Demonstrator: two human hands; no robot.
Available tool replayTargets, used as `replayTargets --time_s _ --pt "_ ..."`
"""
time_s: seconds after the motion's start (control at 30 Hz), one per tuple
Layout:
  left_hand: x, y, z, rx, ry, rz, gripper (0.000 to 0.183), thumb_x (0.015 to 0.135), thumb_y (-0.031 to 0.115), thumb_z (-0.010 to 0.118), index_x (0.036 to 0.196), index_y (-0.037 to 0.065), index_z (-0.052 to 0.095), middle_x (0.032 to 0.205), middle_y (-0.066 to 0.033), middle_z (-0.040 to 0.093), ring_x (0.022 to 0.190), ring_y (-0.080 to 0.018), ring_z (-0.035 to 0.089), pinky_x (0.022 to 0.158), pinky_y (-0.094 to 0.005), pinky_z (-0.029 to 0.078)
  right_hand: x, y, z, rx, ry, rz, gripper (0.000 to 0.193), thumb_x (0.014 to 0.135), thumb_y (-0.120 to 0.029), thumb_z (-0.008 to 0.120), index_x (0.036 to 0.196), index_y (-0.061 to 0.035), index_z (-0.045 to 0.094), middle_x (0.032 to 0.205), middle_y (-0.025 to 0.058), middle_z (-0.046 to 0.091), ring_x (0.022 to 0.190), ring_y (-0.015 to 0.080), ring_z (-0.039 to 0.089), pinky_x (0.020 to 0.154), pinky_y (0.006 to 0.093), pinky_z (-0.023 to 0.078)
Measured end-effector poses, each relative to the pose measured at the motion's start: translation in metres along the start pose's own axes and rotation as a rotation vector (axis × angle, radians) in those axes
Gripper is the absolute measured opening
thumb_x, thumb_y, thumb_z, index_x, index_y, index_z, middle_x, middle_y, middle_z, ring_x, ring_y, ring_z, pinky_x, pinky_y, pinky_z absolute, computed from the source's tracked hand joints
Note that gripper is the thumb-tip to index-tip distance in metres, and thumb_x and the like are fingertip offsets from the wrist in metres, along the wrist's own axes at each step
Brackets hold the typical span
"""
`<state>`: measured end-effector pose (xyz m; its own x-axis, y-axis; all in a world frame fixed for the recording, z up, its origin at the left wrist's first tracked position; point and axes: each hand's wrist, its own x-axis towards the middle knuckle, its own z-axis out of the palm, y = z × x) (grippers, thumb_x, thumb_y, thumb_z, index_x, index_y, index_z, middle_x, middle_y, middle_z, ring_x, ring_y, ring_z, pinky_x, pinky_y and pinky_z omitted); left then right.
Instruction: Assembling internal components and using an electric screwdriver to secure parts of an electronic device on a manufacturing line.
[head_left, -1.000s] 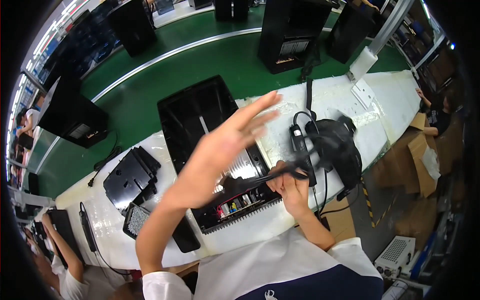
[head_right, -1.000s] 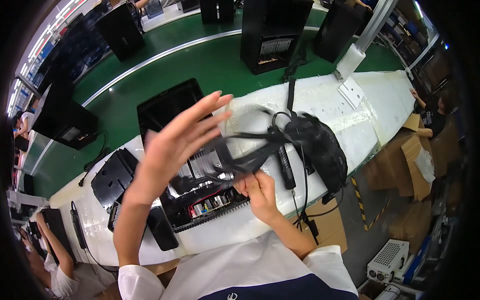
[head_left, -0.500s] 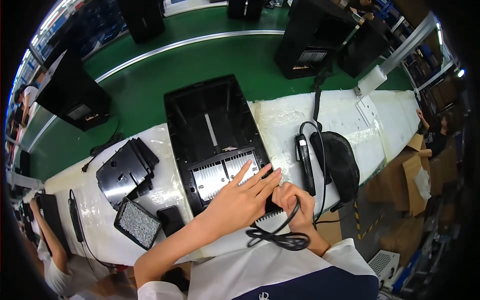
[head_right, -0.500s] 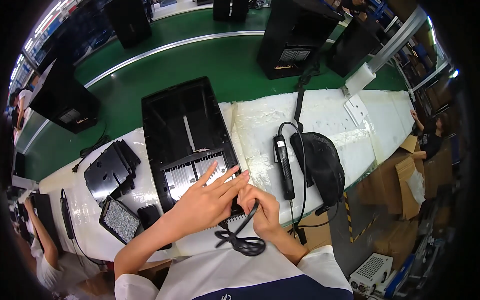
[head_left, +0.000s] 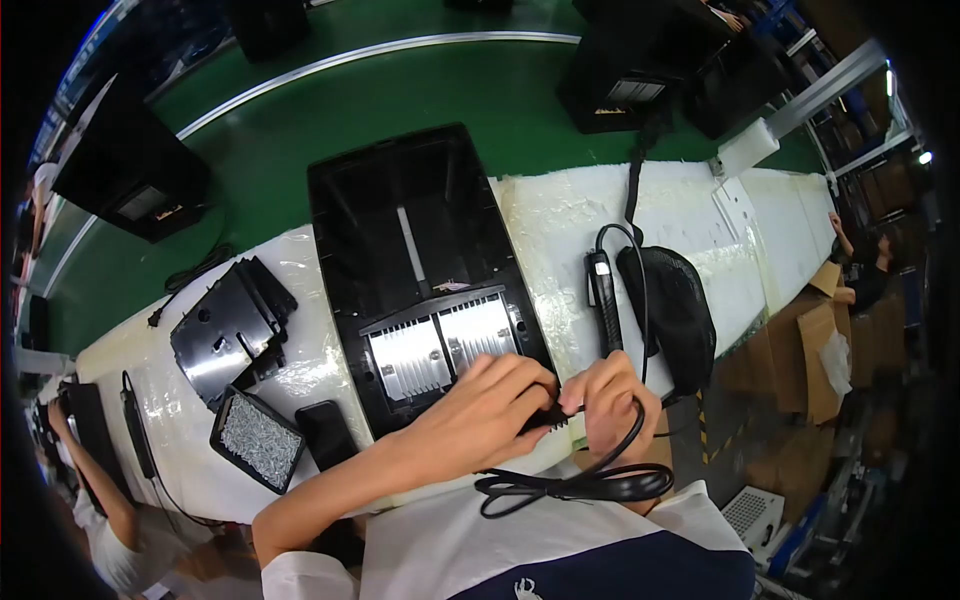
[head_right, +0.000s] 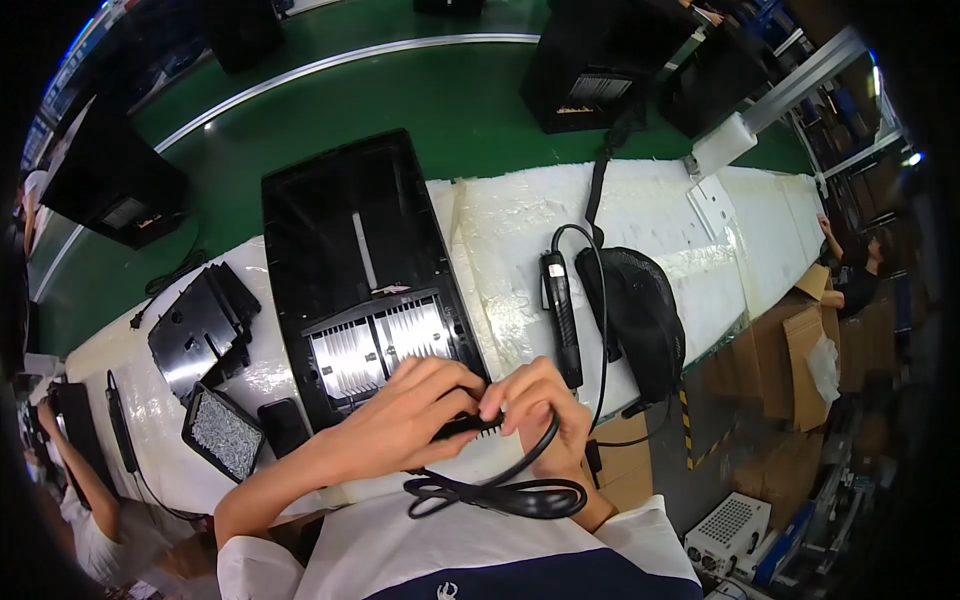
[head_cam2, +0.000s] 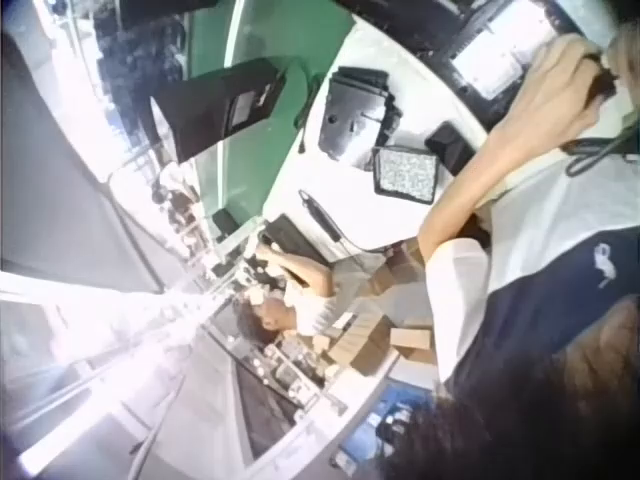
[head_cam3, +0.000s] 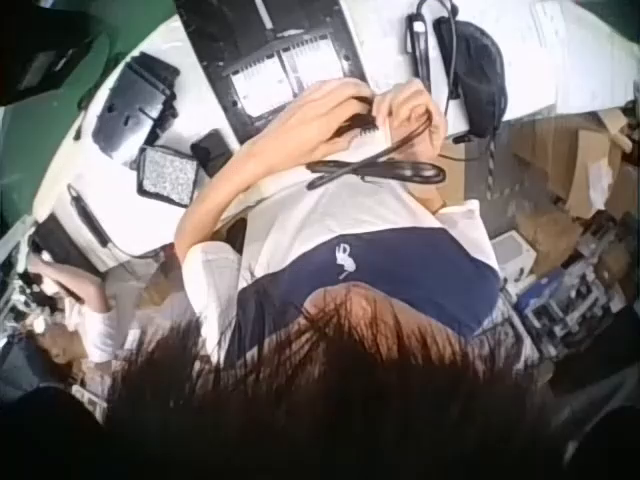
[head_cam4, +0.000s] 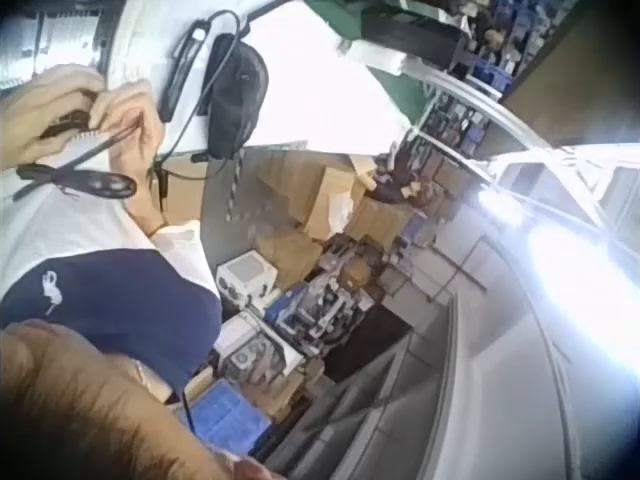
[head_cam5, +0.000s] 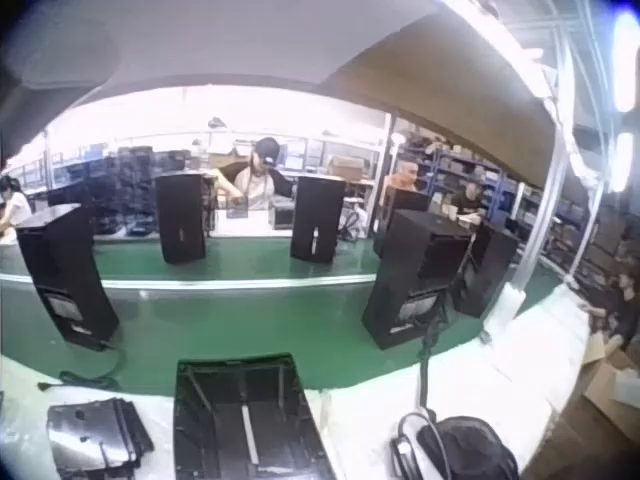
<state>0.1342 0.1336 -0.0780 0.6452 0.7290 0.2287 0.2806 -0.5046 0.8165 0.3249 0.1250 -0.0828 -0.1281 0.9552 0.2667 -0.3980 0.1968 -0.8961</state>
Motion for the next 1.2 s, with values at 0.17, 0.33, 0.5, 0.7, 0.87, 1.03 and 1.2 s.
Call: replayTargets --time_s 0.17,0.33,0.5,0.7,0.87,1.03,1.2 --pt "-0.002 -0.004 0.001 0.162 -0.001 -0.071 0.022 0.085 0.023 0.071 0.092 0.006 0.058 0.087 -0.0039 0.056 0.081 -0.0198 0.053 0.074 -0.0315 0.033 -0.014 0.016 -0.033 -0.559 0.006 -0.077 0.047 0.105 -0.032 0.039 0.079 0.002 0.059 0.079 0.0114 0.055 0.066 0.0174 0.056 0.063 0.0292 0.046" --pt "0.007 -0.004 0.009 0.245 0.025 -0.083 0.017 0.085 0.018 0.07 0.087 0.005 0.059 0.076 -0.0056 0.051 0.073 -0.0214 0.054 0.07 -0.0325 0.037 -0.029 0.029 -0.041 -0.343 0.141 0.154 0.041 0.105 -0.027 0.04 0.084 0.0042 0.056 0.076 0.0124 0.054 0.062 0.0149 0.053 0.059 0.027 0.045" --pt "0.014 -0.002 0.003 0.261 -0.093 -0.118 0.011 0.087 0.013 0.064 0.087 0.005 0.056 0.077 -0.0079 0.054 0.075 -0.0233 0.058 0.073 -0.0329 0.039 -0.025 0.025 -0.038 -0.353 0.114 0.167 0.024 0.1 -0.012 0.046 0.079 -0.0008 0.048 0.072 0.0094 0.051 0.061 0.0131 0.049 0.055 0.024 0.041" --pt "0.019 -0.001 0.005 0.202 -0.107 -0.152 0.01 0.081 0.004 0.066 0.085 0.004 0.057 0.077 -0.0085 0.056 0.075 -0.0241 0.059 0.072 -0.0335 0.04 -0.02 0.035 -0.035 -0.145 0.046 0.351 0.024 0.088 0.005 0.061 0.094 -0.005 0.04 0.073 0.0015 0.051 0.062 0.0049 0.045 0.056 0.0201 0.036" --pt "0.021 0.001 0.005 0.186 -0.084 -0.219 0.008 0.08 0.004 0.066 0.082 0.004 0.058 0.072 -0.0079 0.058 0.069 -0.0241 0.059 0.07 -0.0334 0.042 -0.006 0.025 -0.024 -0.123 0.106 0.471 0.021 0.089 0.003 0.057 0.095 -0.0059 0.038 0.067 -0.0015 0.043 0.062 0.0044 0.035 0.057 0.0204 0.028" --pt "0.021 0.0 0.012 0.239 -0.033 -0.206 0.009 0.079 0.004 0.067 0.08 0.005 0.057 0.071 -0.0072 0.057 0.067 -0.0237 0.058 0.066 -0.0325 0.041 -0.013 0.038 -0.022 -0.034 0.177 0.435 0.022 0.086 0.002 0.058 0.093 -0.0066 0.039 0.071 -0.0012 0.044 0.063 0.0042 0.033 0.058 0.0196 0.026" --pt "0.029 0.002 0.015 0.331 -0.035 -0.204 0.013 0.078 0.006 0.068 0.076 0.005 0.055 0.068 -0.0057 0.057 0.064 -0.0228 0.059 0.062 -0.0321 0.041 -0.012 0.044 -0.026 0.023 0.288 0.401 0.019 0.091 0.001 0.054 0.093 -0.0077 0.038 0.068 -0.0026 0.041 0.062 0.003 0.031 0.057 0.0191 0.024"
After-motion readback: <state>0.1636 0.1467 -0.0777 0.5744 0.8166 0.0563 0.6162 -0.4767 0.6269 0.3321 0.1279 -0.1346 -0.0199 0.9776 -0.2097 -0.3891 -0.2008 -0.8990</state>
